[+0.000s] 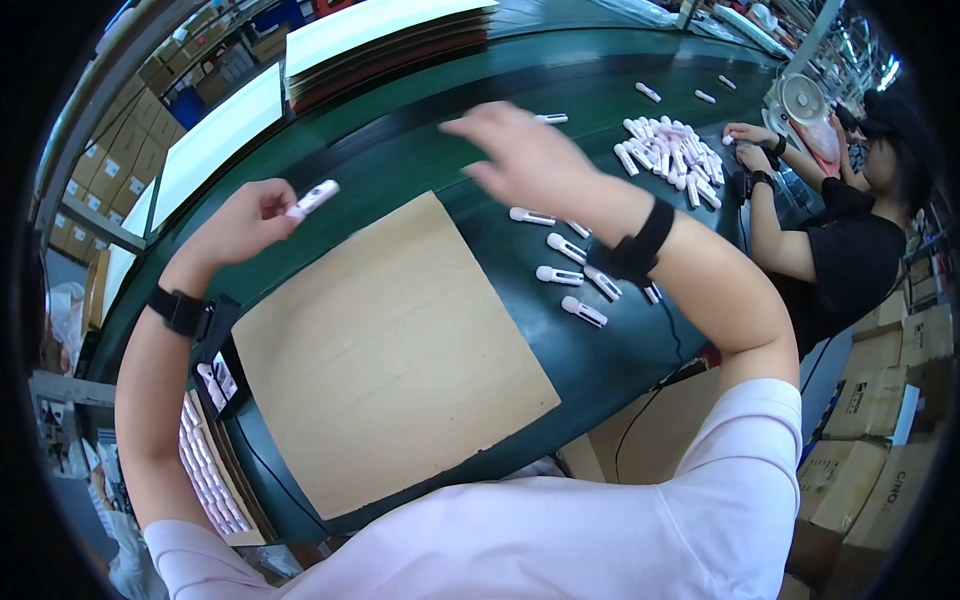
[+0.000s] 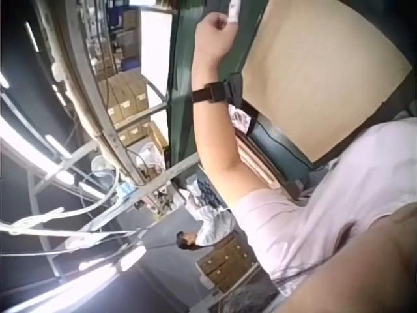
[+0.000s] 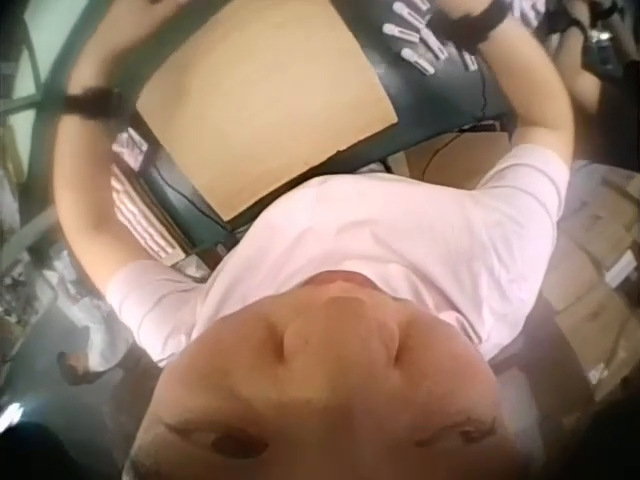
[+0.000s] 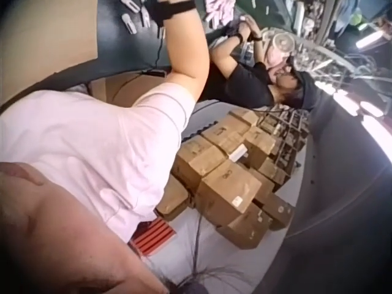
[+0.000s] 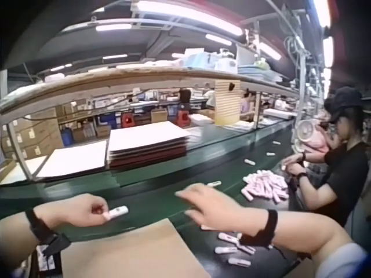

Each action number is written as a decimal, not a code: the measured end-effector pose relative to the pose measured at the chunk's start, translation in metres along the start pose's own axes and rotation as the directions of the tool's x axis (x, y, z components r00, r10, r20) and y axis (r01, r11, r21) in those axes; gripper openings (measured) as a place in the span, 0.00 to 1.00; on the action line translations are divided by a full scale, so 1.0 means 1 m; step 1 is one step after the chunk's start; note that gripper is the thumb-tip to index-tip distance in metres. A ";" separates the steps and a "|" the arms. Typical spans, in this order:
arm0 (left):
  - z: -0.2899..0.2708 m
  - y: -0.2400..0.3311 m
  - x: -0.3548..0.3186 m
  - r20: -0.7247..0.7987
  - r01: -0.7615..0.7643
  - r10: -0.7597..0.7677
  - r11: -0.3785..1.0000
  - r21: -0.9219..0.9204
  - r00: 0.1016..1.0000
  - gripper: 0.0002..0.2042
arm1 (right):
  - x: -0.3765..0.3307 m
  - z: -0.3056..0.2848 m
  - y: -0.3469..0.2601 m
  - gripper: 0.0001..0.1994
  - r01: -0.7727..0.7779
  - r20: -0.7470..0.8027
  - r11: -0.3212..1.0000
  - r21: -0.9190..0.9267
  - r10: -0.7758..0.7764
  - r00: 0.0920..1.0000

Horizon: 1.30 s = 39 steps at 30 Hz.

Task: The person picks up microphones from a cardboard sheet, turns them over to inspect them, and places them onto a conveyor belt. This process is repeated for several microphones, including some from a pile, before the person lifts and sets aside the empty cardboard sheet.

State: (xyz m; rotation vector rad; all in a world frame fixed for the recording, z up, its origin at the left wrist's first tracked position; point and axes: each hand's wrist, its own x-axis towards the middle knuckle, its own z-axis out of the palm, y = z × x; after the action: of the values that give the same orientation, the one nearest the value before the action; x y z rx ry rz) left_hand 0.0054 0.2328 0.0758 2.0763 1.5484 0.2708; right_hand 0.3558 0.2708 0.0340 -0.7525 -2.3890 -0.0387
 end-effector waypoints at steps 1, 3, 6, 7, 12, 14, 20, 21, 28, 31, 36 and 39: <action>0.005 0.022 0.001 0.009 -0.015 0.015 1.000 -0.002 1.000 0.08 | 0.008 -0.002 -0.027 0.21 0.061 -0.013 0.995 0.075 -0.060 0.998; 0.016 0.062 -0.006 0.086 -0.185 0.210 0.956 -0.228 0.974 0.10 | 0.013 -0.007 -0.061 0.21 0.129 -0.036 0.980 0.154 -0.124 0.992; 0.030 0.101 -0.017 0.065 -0.090 0.121 0.931 -0.354 0.991 0.11 | 0.018 -0.013 -0.085 0.19 0.073 0.180 0.988 0.135 -0.097 0.979; 0.031 0.105 -0.021 0.059 -0.041 0.073 0.908 -0.417 0.996 0.12 | 0.017 -0.014 -0.083 0.19 0.079 0.182 0.987 0.139 -0.104 0.978; 0.026 0.069 -0.049 -0.090 -0.150 0.123 0.889 -0.433 0.988 0.12 | -0.022 -0.024 0.010 0.10 -0.211 0.105 0.973 -0.090 0.220 0.970; 0.018 0.062 -0.076 -0.120 -0.112 0.062 0.877 -0.467 0.991 0.10 | -0.053 -0.031 0.045 0.10 -0.406 0.208 0.896 -0.177 0.437 0.875; 0.028 0.013 -0.156 -0.179 0.070 -0.210 0.813 -0.578 0.961 0.07 | -0.120 -0.011 0.085 0.10 -0.636 0.396 0.699 -0.327 0.712 0.579; 0.031 0.001 -0.167 -0.180 0.082 -0.227 0.809 -0.581 0.957 0.07 | -0.124 -0.007 0.085 0.10 -0.660 0.427 0.674 -0.330 0.731 0.532; 0.089 -0.047 -0.235 -0.200 0.332 -0.661 0.587 -0.739 0.724 0.21 | -0.107 -0.005 0.023 0.17 -0.507 0.342 0.862 -0.021 0.482 0.806; 0.110 -0.049 -0.239 0.027 0.408 -0.714 0.368 -0.836 0.700 0.36 | -0.102 0.013 -0.032 0.24 -0.832 0.652 0.401 0.384 0.521 0.552; 0.137 -0.052 -0.227 0.138 0.395 -0.597 0.325 -0.859 0.791 0.43 | -0.090 0.037 -0.096 0.32 -0.913 0.802 0.156 0.376 0.438 0.406; 0.142 -0.053 -0.227 0.120 0.327 -0.512 0.335 -0.884 0.850 0.45 | -0.091 0.042 -0.107 0.34 -0.910 0.814 0.194 0.366 0.406 0.414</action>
State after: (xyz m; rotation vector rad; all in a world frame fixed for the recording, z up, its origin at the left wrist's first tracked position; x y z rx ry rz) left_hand -0.0463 -0.0102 -0.0373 0.7695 1.4834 0.8803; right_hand 0.3344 0.1442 -0.0363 -1.4427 -1.8219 1.8144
